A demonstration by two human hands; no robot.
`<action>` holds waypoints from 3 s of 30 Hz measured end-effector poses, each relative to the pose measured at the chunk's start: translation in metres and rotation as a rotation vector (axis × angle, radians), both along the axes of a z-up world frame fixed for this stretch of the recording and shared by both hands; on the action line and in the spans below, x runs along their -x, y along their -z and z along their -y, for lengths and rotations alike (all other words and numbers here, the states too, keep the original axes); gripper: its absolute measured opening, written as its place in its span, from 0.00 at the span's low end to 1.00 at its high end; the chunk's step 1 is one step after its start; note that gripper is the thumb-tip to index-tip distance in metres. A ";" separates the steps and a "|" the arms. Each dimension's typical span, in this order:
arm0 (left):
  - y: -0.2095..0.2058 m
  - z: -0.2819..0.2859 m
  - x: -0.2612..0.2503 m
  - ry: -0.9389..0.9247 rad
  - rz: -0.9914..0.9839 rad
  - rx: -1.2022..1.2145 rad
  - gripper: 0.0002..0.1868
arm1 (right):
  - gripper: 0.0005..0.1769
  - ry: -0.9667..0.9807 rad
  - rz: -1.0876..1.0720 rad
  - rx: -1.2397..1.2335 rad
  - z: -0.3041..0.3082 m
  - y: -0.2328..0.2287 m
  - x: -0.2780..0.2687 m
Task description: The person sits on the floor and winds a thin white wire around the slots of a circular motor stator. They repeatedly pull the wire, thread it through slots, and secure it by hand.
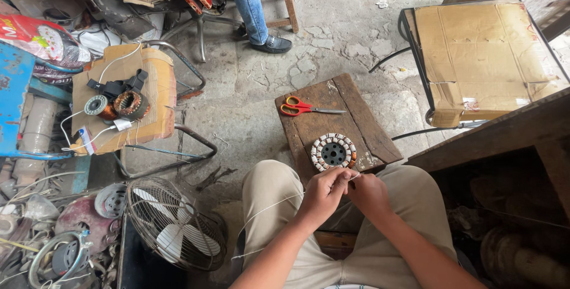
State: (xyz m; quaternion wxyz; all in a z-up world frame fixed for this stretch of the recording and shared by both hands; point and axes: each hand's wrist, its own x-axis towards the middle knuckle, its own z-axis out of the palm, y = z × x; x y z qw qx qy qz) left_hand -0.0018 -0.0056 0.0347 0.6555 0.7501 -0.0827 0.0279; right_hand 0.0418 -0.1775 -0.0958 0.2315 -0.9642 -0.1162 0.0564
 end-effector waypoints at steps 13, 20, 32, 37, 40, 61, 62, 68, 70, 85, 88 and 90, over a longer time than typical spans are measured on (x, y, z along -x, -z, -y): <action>0.002 0.002 -0.001 -0.001 -0.014 -0.004 0.17 | 0.11 0.030 0.016 -0.014 -0.001 0.000 0.000; 0.006 0.000 -0.003 -0.005 -0.065 0.007 0.17 | 0.10 0.060 -0.004 -0.127 -0.002 0.001 -0.001; 0.005 0.000 -0.001 0.004 -0.060 0.079 0.20 | 0.09 -0.014 -0.021 -0.093 -0.007 -0.019 0.004; 0.005 0.002 -0.002 -0.007 -0.123 0.038 0.17 | 0.13 -0.082 -0.127 -0.014 -0.007 -0.037 0.012; 0.009 0.002 -0.003 -0.020 -0.170 0.004 0.15 | 0.13 -0.051 -0.283 0.022 -0.004 -0.047 0.020; 0.010 0.002 -0.002 -0.011 -0.246 -0.149 0.12 | 0.11 -0.215 -0.210 0.098 -0.002 -0.048 0.026; 0.011 0.002 -0.002 -0.002 -0.221 -0.137 0.12 | 0.11 -0.226 -0.201 0.094 -0.001 -0.043 0.026; 0.018 0.004 -0.002 0.028 -0.228 -0.023 0.12 | 0.16 -0.476 -0.219 0.265 0.005 -0.013 0.037; 0.019 0.004 -0.002 0.011 -0.218 -0.044 0.12 | 0.14 -0.578 -0.230 0.213 0.005 -0.013 0.043; 0.034 0.002 -0.003 -0.012 -0.214 -0.132 0.12 | 0.08 -0.677 -0.567 -0.453 0.033 -0.170 0.063; 0.037 0.000 -0.003 -0.011 -0.169 -0.142 0.12 | 0.10 -0.635 -0.624 -0.415 0.036 -0.184 0.073; 0.040 -0.001 -0.001 0.013 -0.176 -0.172 0.12 | 0.10 -0.665 -0.629 -0.514 0.041 -0.192 0.076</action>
